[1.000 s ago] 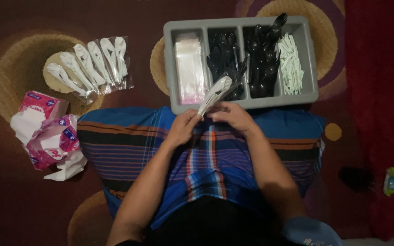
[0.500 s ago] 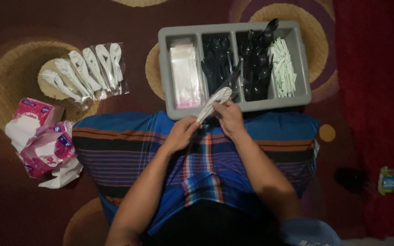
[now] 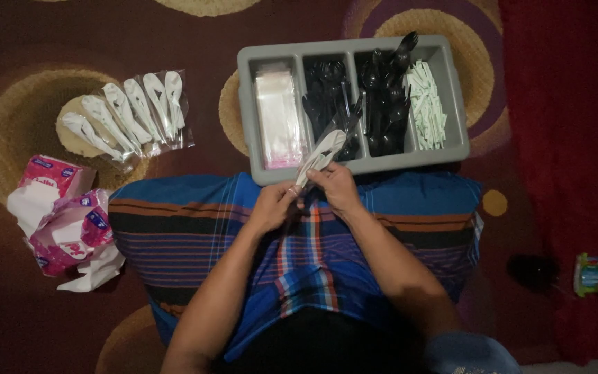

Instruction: Wrapping individual plastic spoons into paper sleeves by hand.

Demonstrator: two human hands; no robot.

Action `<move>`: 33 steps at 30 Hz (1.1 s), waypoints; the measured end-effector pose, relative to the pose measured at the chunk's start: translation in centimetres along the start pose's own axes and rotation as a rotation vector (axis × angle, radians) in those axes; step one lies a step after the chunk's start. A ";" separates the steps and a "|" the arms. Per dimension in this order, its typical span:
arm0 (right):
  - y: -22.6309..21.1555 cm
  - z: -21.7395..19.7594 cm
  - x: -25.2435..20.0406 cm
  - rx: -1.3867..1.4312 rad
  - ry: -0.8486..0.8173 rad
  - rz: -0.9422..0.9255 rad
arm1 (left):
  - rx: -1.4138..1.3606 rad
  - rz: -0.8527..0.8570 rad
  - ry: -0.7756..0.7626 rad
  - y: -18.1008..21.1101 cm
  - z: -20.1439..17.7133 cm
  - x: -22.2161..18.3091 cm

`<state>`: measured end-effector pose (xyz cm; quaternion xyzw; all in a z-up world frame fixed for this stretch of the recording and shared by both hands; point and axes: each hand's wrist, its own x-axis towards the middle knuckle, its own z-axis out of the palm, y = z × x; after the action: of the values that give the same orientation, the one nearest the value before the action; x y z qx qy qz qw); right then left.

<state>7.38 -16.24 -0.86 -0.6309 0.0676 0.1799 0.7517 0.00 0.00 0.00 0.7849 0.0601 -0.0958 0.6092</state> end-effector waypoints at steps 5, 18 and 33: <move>0.4 -0.8 0.5 0.001 0.028 0.005 | 0.013 0.017 0.017 -0.2 0.1 0.1; -2.1 -1.0 0.9 0.168 0.121 0.020 | -0.018 0.137 0.232 -2.7 0.8 1.1; -2.3 0.0 -0.1 0.229 0.036 0.044 | -0.057 0.214 0.340 -2.9 1.1 1.3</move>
<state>8.10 -16.63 1.31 -0.5425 0.1151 0.1760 0.8133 0.56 -0.41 -3.28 0.7741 0.0810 0.1054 0.6189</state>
